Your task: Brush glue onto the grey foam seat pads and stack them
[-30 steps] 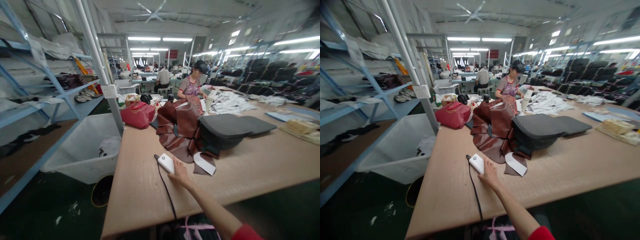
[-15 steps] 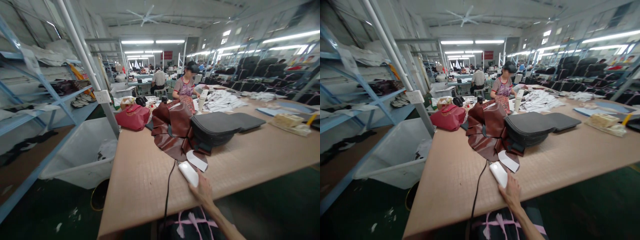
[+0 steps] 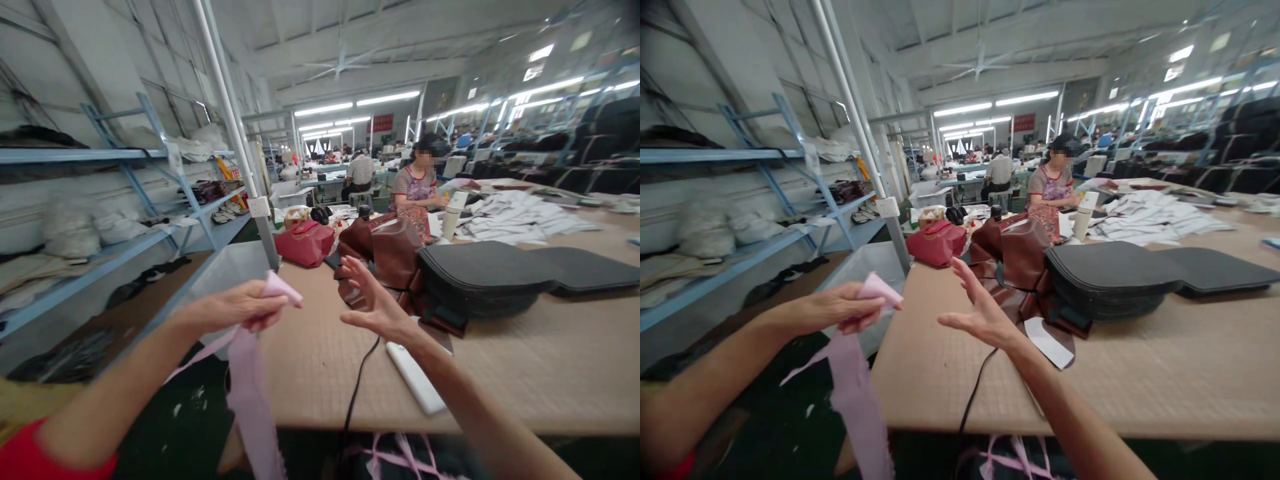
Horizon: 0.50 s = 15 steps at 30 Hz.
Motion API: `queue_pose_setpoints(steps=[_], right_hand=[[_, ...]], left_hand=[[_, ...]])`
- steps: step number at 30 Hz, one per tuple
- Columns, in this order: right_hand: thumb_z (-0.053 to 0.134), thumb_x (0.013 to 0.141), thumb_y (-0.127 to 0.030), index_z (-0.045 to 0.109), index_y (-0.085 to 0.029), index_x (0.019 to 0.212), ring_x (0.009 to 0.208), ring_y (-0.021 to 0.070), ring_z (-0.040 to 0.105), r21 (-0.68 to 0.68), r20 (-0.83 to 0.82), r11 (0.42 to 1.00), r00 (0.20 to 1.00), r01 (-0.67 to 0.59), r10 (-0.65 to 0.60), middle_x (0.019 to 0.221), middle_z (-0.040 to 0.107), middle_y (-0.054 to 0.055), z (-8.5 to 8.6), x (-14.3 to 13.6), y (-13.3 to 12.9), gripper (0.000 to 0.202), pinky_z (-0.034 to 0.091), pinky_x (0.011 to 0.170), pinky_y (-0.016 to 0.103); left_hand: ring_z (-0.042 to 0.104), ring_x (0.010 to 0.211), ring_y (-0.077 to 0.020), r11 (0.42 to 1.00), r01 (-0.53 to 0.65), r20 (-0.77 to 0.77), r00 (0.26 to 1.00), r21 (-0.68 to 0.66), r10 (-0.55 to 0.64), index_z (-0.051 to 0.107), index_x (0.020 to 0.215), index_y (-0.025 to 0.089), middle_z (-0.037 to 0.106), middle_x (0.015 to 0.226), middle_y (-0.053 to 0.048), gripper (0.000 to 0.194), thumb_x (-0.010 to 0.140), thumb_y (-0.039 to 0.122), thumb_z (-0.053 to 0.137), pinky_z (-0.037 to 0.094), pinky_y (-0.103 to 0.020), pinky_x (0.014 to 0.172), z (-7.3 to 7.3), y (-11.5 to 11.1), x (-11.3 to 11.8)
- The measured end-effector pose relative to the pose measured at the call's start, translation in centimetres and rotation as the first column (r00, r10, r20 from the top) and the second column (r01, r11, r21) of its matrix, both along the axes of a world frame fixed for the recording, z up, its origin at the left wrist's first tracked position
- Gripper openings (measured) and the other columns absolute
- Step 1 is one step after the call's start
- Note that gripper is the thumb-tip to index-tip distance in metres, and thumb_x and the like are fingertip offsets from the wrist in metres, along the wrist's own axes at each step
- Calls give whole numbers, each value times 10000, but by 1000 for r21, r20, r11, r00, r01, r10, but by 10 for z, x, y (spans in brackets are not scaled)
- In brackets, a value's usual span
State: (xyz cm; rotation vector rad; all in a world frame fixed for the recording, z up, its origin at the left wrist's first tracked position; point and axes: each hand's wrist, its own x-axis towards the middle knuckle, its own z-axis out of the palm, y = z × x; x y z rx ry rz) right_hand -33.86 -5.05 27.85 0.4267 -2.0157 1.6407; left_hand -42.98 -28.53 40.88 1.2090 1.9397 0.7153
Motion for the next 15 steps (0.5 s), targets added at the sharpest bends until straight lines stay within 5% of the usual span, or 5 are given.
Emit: queue_pose_setpoints(steps=[3,5,7,11,15], right_hand=[[795,581,-471,263,-324,1378,1256,216,369,-157,17,893,903,-421,428,1371,399,68,43,7,-27,970,320,1013,386],[777,624,-446,377,-258,1324,983,167,554,-243,129,792,791,-560,598,1122,574,63,45,18,-29,828,449,815,292],[729,702,-413,490,-184,1230,632,81,524,-269,281,764,711,-586,644,803,604,7,37,29,-17,623,408,556,189],[652,768,-442,620,-102,984,451,29,281,-155,483,864,726,-480,490,542,421,-60,30,53,38,404,174,410,184],[550,813,-510,577,-150,731,421,25,281,-136,358,991,932,-8,57,455,332,-80,72,78,116,371,189,432,221]], left_hand=[[387,430,-48,993,110,108,989,-36,-106,577,1079,151,446,564,56,383,875,445,440,299,-164,391,13,25,20],[389,426,-51,992,126,114,986,-26,-122,587,1022,137,454,553,52,356,863,432,466,294,-161,384,23,35,28],[376,418,-49,996,84,86,993,-19,-83,591,856,123,446,533,48,328,846,436,495,281,-158,372,31,33,29],[332,395,-39,998,-39,20,999,-45,40,509,673,139,420,510,51,330,800,440,556,239,-154,350,41,4,18],[325,437,-39,984,-150,-103,985,-92,141,582,842,139,409,547,56,261,767,389,605,233,-147,386,46,-30,-8]])
